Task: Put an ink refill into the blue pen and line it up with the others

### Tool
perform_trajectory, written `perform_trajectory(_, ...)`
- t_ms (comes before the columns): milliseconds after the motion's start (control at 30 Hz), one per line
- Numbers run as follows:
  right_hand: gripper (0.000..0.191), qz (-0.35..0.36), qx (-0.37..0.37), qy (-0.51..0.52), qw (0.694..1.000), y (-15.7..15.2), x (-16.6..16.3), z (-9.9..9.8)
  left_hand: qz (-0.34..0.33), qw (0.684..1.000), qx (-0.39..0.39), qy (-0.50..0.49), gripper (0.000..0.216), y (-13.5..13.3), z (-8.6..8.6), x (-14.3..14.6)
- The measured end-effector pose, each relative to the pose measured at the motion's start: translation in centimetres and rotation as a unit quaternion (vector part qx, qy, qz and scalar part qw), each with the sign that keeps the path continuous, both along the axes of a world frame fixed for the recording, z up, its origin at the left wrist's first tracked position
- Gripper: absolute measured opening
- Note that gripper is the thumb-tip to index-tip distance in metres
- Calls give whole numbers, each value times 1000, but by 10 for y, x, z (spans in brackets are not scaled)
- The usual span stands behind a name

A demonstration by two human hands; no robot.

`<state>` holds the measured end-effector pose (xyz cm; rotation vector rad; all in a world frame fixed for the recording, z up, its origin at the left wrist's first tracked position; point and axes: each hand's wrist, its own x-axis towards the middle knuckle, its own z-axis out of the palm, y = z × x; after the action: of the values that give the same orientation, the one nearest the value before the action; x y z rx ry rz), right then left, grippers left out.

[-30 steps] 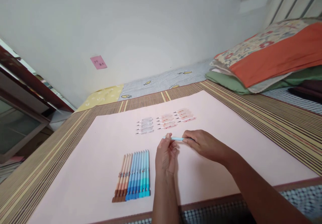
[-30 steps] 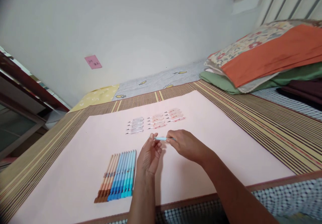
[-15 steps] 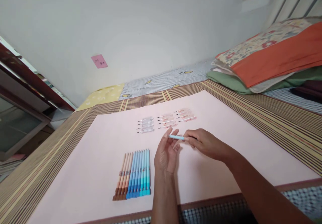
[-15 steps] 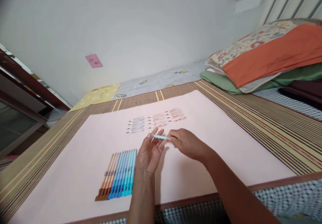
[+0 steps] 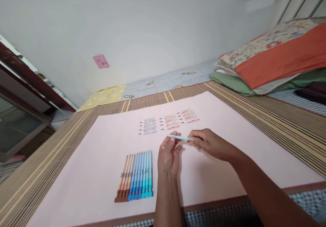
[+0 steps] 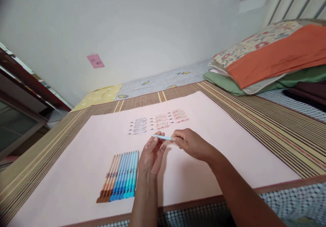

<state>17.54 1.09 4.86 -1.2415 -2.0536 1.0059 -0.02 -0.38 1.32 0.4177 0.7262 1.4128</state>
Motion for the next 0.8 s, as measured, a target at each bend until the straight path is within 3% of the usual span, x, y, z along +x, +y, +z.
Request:
perform_trajectory(300,19,-46,86,-108,989,-8,-19,7,86,995,-47,34,41,3,-1,6)
perform_trajectory(533,29,-66,185,-233,952,-9,-27,0,80,995,-20,53,37,3,-3,3)
perform_trajectory(800,36,-46,106,-126,985,-9,-14,11,17,997,59,54,32,-1,-1,-2)
